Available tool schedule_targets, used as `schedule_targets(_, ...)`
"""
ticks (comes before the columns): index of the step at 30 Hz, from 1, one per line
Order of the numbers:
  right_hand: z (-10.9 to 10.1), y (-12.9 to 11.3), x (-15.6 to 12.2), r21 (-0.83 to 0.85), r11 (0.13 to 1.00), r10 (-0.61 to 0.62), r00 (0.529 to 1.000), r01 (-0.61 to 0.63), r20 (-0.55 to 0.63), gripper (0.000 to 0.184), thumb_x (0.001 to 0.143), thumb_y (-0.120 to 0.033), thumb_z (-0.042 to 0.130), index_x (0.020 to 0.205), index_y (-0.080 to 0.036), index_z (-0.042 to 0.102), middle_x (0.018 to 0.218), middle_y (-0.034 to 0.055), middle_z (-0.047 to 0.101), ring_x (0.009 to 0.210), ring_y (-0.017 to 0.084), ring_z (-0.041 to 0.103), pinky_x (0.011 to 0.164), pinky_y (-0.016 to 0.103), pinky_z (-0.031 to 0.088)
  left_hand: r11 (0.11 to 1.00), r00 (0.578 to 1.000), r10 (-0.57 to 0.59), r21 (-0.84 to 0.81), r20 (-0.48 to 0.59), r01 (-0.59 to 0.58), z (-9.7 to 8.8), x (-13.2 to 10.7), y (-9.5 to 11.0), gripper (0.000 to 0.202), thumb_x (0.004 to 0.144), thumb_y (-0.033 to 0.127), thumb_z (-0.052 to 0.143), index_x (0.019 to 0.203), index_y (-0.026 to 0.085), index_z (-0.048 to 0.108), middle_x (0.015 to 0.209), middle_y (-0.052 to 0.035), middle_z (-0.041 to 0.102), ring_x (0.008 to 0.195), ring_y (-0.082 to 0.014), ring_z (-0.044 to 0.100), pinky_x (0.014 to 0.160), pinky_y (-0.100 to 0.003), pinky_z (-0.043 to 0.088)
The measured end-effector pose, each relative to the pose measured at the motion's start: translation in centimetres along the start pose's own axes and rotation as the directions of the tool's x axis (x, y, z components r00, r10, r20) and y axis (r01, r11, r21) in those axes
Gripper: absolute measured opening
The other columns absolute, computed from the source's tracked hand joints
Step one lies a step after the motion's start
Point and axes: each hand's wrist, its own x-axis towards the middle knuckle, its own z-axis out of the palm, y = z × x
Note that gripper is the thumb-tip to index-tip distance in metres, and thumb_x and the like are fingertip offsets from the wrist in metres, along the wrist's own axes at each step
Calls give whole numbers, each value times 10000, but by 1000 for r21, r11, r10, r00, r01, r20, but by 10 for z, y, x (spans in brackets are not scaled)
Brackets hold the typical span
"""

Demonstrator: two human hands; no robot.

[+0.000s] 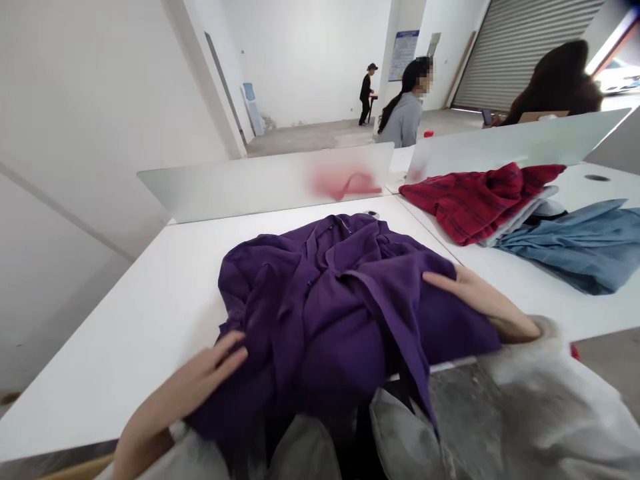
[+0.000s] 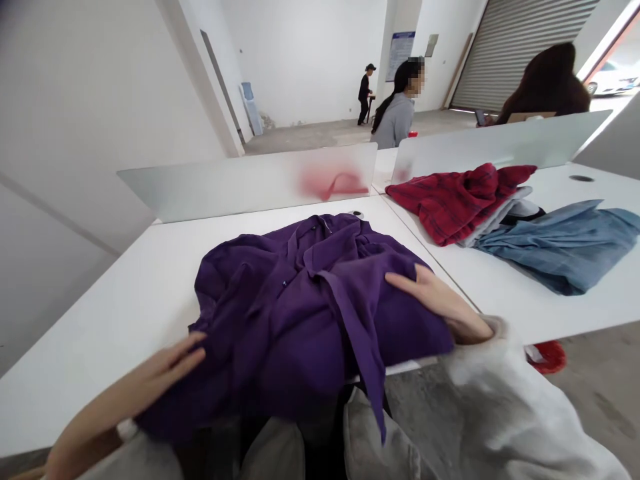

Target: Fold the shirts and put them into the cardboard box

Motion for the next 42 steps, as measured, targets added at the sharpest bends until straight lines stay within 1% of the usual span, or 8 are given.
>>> schedule_targets(3, -20, 29, -1, -430, 902, 57, 981, 29, 187, 448, 741, -559, 603, 984, -188, 659, 668, 33, 684, 604, 219, 659, 594, 333, 535, 971, 971, -42, 240, 236, -16, 5, -5, -6, 459, 850, 559, 413, 1151, 266, 599, 1091, -27, 696, 995, -237, 648, 860, -338, 502)
schedule_targets(6, -32, 34, 5, -586, 804, -18, 990, 98, 141, 511, 839, -554, 448, 1121, -157, 602, 636, 32, 665, 540, 183, 632, 569, 301, 502, 929, 978, 41, 353, 203, -112, 2, 18, 13, 451, 895, 508, 335, 1174, 249, 576, 1165, -45, 662, 1030, -239, 628, 880, -346, 474)
schedule_targets(15, 32, -23, 134, -693, 438, -531, 786, 573, 316, 320, 897, -180, 375, 1051, -154, 654, 1039, 83, 677, 962, 185, 618, 875, 286, 441, 694, 831, 522, 470, 193, -545, 37, 179, 90, 378, 933, 288, 289, 1196, 211, 550, 1143, -58, 652, 1021, -176, 608, 904, -285, 444)
schedule_targets(20, 59, 0, 216, -832, 199, -364, 827, 518, 428, 484, 838, -34, 362, 1249, -158, 586, 1090, 119, 640, 941, 177, 609, 790, 255, 424, 620, 861, 401, 600, 311, -506, 64, 216, 80, 445, 889, 176, 329, 1316, 181, 458, 969, -72, 717, 779, -157, 665, 709, -250, 482)
schedule_targets(25, 58, 12, 253, -871, 63, -219, 858, 487, 465, 493, 881, -79, 361, 1315, -229, 539, 892, 91, 687, 754, 173, 625, 681, 267, 416, 539, 869, 357, 684, 342, -491, 38, 217, 66, 274, 856, 201, 453, 1085, 140, 591, 815, -107, 709, 669, -212, 661, 635, -304, 482)
schedule_targets(30, 64, -12, 265, -815, -15, -306, 773, 580, 556, 292, 841, -127, 479, 1033, -169, 695, 1050, 147, 642, 925, 222, 596, 757, 310, 420, 470, 800, 476, 663, 365, -583, 34, 232, 78, 280, 919, 179, 343, 1094, 185, 561, 1059, -97, 659, 954, -183, 616, 860, -314, 458)
schedule_targets(35, 59, -34, 245, -654, -160, -422, 547, 740, 723, 155, 822, -210, 556, 862, -175, 701, 966, 104, 656, 1099, 265, 473, 988, 466, 294, 367, 696, 498, 602, 517, -709, 49, 246, 90, 407, 817, 103, 434, 1186, 228, 554, 1093, -47, 636, 809, -144, 629, 716, -249, 484)
schedule_targets(42, 26, -41, 221, -716, -167, -433, 601, 678, 671, 169, 879, -173, 486, 883, -179, 655, 779, 68, 650, 868, 216, 497, 954, 435, 293, 282, 725, 485, 697, 489, -659, 24, 250, 94, 216, 808, 103, 485, 886, 177, 672, 975, -86, 630, 785, -184, 637, 659, -278, 458)
